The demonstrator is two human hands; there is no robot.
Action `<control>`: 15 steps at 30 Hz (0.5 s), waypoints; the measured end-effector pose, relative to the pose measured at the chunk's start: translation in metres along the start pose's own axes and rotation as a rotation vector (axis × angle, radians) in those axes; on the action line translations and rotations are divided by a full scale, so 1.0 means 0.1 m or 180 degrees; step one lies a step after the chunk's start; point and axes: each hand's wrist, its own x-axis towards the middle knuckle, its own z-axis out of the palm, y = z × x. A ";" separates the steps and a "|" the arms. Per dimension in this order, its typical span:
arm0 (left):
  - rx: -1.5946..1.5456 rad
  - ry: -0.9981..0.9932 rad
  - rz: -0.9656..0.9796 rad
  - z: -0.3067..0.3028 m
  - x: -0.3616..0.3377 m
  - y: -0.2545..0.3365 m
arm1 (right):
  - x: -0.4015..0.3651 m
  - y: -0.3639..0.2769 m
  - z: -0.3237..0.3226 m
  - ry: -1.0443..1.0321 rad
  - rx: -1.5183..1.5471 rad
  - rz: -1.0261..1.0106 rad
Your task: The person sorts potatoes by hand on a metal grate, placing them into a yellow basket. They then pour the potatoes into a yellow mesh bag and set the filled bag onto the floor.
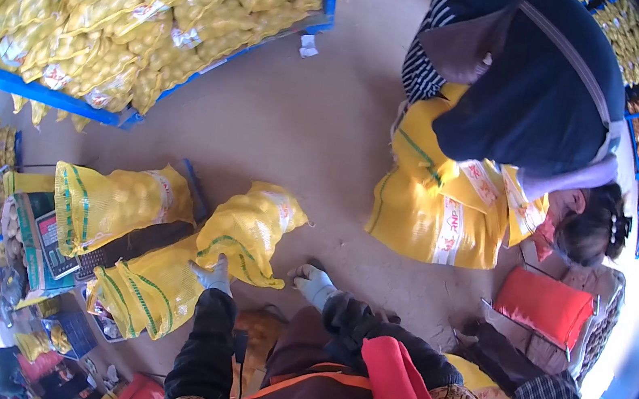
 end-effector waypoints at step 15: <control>0.2196 0.0320 0.2402 -0.14 -0.06 0.24 | -3.12 -2.11 -1.26 0.0379 -0.2021 -0.3887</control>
